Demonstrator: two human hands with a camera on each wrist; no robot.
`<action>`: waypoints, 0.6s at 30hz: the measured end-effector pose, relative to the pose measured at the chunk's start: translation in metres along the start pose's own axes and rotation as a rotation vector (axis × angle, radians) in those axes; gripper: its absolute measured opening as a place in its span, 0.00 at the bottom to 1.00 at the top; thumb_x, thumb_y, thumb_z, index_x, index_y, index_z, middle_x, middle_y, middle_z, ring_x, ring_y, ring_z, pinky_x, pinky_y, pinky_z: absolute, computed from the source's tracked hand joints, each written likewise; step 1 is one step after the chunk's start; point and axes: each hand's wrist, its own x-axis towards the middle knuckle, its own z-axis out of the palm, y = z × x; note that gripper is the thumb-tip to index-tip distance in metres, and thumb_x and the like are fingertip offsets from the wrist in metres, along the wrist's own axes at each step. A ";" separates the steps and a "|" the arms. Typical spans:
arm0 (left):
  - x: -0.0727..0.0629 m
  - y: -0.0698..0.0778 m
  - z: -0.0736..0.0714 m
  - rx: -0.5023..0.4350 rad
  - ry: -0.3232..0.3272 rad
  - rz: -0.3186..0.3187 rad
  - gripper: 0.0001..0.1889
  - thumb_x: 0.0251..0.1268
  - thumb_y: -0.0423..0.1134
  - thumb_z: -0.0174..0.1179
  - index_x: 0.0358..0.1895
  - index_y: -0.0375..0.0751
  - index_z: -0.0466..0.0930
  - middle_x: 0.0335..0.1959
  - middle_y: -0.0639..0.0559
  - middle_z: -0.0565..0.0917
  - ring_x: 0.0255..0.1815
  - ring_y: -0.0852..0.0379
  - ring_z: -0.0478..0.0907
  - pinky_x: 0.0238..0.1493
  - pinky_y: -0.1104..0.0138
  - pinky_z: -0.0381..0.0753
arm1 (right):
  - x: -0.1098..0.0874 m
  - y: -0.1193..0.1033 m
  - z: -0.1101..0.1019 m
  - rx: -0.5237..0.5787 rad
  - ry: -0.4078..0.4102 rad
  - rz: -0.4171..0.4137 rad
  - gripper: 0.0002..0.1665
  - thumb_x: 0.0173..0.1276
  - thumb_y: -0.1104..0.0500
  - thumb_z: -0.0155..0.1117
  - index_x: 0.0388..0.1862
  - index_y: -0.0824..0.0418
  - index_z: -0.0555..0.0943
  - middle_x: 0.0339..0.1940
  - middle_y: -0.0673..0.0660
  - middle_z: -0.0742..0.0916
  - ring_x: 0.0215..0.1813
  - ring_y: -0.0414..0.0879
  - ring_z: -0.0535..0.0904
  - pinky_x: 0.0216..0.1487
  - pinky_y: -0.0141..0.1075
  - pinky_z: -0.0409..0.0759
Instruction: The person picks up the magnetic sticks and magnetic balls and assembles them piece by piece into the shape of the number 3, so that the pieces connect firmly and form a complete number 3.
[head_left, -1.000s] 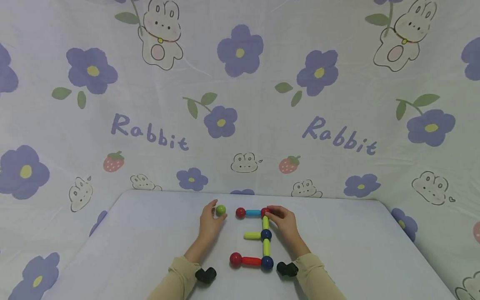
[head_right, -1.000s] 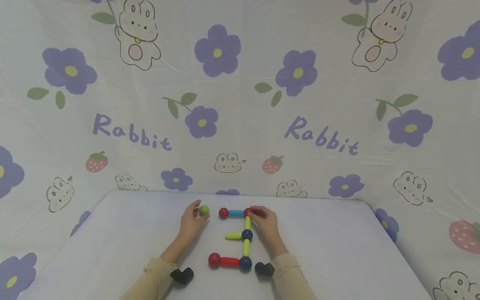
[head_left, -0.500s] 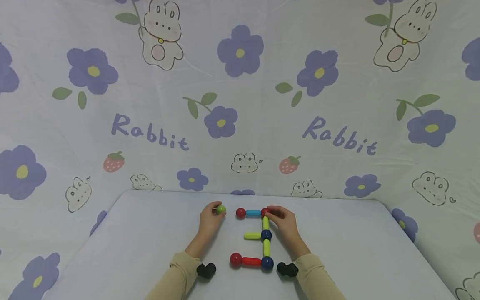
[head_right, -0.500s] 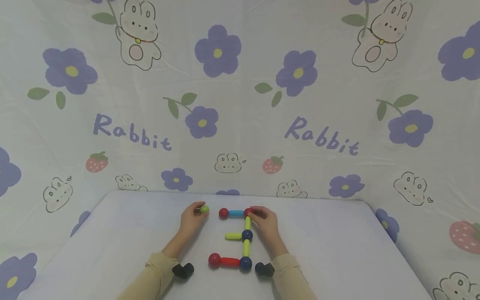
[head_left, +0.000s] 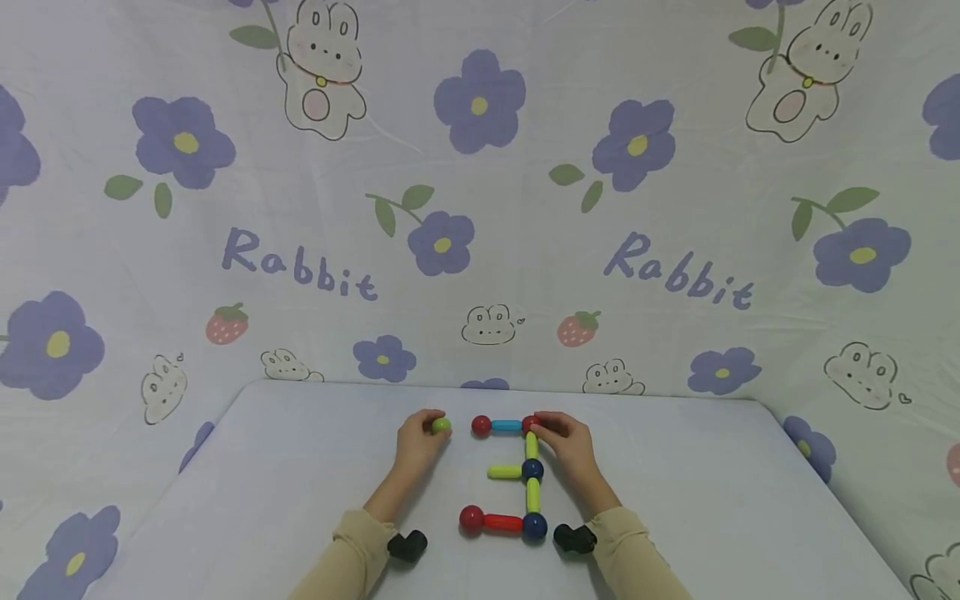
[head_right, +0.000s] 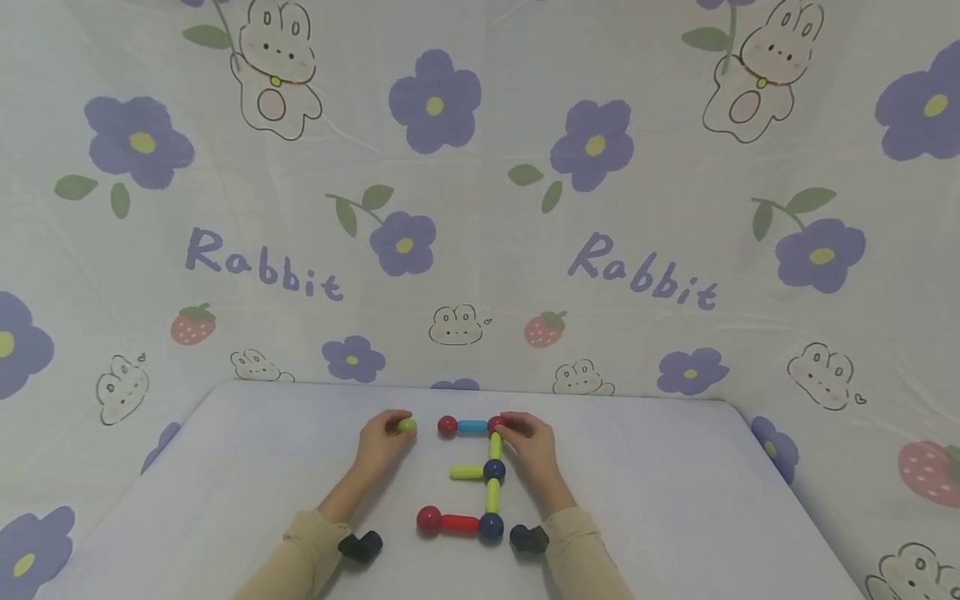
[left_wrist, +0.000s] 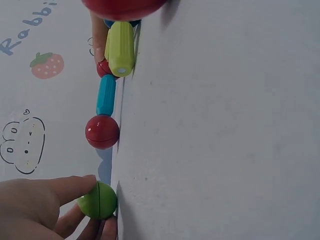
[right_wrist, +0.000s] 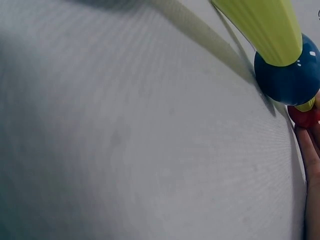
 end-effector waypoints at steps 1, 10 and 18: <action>-0.001 0.001 -0.001 0.001 -0.009 -0.006 0.16 0.52 0.28 0.67 0.47 0.31 0.82 0.43 0.37 0.85 0.45 0.45 0.80 0.50 0.57 0.79 | 0.000 0.000 0.000 -0.001 0.000 -0.001 0.19 0.64 0.57 0.69 0.54 0.58 0.82 0.53 0.57 0.86 0.57 0.49 0.80 0.63 0.44 0.78; -0.014 0.008 -0.003 -0.027 -0.091 -0.042 0.16 0.52 0.28 0.68 0.47 0.33 0.83 0.43 0.40 0.85 0.45 0.49 0.79 0.49 0.59 0.79 | 0.001 0.003 -0.001 -0.013 -0.002 -0.006 0.19 0.64 0.56 0.69 0.55 0.57 0.82 0.54 0.57 0.86 0.57 0.49 0.80 0.62 0.44 0.78; -0.025 0.014 -0.004 -0.010 -0.193 -0.029 0.16 0.55 0.29 0.67 0.48 0.36 0.82 0.47 0.41 0.84 0.47 0.49 0.81 0.51 0.59 0.83 | 0.002 0.004 -0.001 -0.008 -0.006 -0.005 0.19 0.64 0.56 0.69 0.54 0.56 0.82 0.53 0.56 0.86 0.57 0.48 0.80 0.62 0.43 0.78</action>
